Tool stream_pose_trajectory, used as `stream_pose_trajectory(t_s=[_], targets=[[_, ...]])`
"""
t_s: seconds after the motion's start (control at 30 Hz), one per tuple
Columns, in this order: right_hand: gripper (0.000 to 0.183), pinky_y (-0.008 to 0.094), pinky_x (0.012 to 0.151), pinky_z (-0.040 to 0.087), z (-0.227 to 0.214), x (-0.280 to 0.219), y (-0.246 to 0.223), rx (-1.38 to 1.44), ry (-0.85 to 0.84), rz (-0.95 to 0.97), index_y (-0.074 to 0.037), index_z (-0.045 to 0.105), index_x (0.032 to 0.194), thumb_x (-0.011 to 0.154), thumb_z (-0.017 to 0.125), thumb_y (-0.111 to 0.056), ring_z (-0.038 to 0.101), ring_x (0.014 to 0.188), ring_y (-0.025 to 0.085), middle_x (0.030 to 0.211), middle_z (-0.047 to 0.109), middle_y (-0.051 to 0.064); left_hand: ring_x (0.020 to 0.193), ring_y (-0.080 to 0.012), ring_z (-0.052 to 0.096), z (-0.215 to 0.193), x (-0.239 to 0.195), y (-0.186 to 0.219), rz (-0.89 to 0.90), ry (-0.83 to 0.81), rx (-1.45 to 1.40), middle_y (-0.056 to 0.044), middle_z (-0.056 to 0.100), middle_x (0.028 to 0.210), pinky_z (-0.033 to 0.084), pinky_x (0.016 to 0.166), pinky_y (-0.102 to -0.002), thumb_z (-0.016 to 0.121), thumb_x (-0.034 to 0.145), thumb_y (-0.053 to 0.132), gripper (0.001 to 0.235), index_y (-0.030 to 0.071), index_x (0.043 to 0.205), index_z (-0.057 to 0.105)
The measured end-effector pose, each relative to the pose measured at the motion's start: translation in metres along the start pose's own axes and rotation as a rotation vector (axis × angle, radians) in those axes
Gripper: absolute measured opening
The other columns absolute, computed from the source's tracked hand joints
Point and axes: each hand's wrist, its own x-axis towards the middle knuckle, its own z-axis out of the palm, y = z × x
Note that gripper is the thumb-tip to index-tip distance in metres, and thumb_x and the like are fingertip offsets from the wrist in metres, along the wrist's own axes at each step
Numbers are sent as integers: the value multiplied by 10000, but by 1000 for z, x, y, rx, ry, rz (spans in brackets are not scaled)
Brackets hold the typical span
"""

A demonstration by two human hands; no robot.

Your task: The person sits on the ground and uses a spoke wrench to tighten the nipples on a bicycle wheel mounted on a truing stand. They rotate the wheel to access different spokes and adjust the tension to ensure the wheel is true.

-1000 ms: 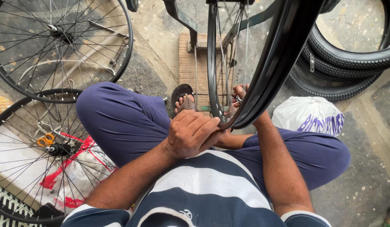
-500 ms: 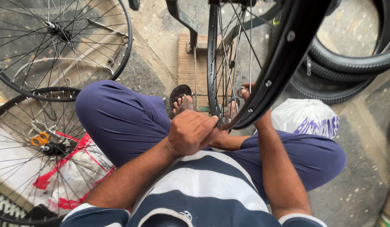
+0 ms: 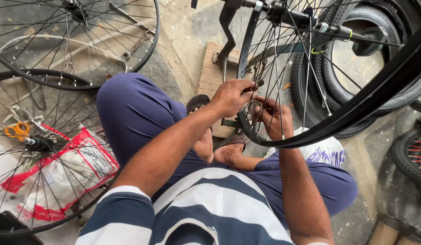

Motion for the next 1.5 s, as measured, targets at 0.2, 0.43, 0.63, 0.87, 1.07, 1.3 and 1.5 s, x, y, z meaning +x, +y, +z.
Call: stream_pose_trajectory(t_s=[0.2, 0.43, 0.63, 0.87, 1.07, 1.3, 1.5], targets=[[343, 259, 742, 600, 1, 14, 9, 272, -172, -1, 44, 679, 1223, 936, 753, -130, 706, 825, 97, 954, 746, 25, 842, -300, 720, 4, -1, 7, 19, 71, 111, -81, 755, 929, 547, 741, -420, 717, 903, 284, 190, 113, 980, 746], [282, 290, 609, 452, 10, 11, 10, -239, -24, 1, 77, 698, 1045, 937, 846, -137, 579, 714, 140, 799, 679, 75, 786, -293, 727, -1, -8, 16, -13, 70, 82, -84, 760, 897, 553, 699, -416, 719, 891, 286, 179, 127, 967, 748], [359, 235, 834, 578, 8, -17, -6, 243, -20, -57, -75, 627, 1212, 891, 768, -153, 700, 949, 86, 1031, 741, 7, 1004, -273, 684, -2, -12, -12, -46, -251, -76, -132, 741, 1068, 532, 851, -405, 717, 960, 204, 235, 103, 1170, 684], [307, 301, 716, 569, 11, -83, -66, -309, -75, -152, -15, 722, 1119, 827, 814, -39, 713, 829, 169, 919, 751, 78, 1179, -142, 637, -14, -3, -23, -110, -738, -677, -76, 675, 1299, 546, 979, -325, 652, 936, 31, 343, 73, 1269, 585], [157, 288, 824, 593, -4, -99, -63, -58, -84, -415, -46, 761, 1076, 934, 738, 18, 737, 951, 153, 1069, 769, 92, 929, -165, 634, -27, -13, 14, -116, -817, -784, -61, 722, 1108, 497, 735, -322, 780, 936, 145, 309, 17, 1187, 652], [245, 293, 739, 598, 13, -90, -43, -221, 9, -259, -37, 732, 1144, 900, 745, -17, 748, 827, 151, 920, 777, 65, 885, -354, 716, 8, -22, 45, -57, -165, 541, -177, 737, 893, 554, 780, -465, 829, 778, 504, 495, 62, 964, 704], [206, 303, 738, 587, 9, -91, -48, -299, 27, -446, -32, 739, 1093, 888, 751, -29, 750, 838, 174, 970, 764, 82, 875, -378, 707, 11, -16, 28, -29, -144, 354, -165, 745, 860, 533, 778, -513, 816, 763, 402, 388, 83, 945, 692]])
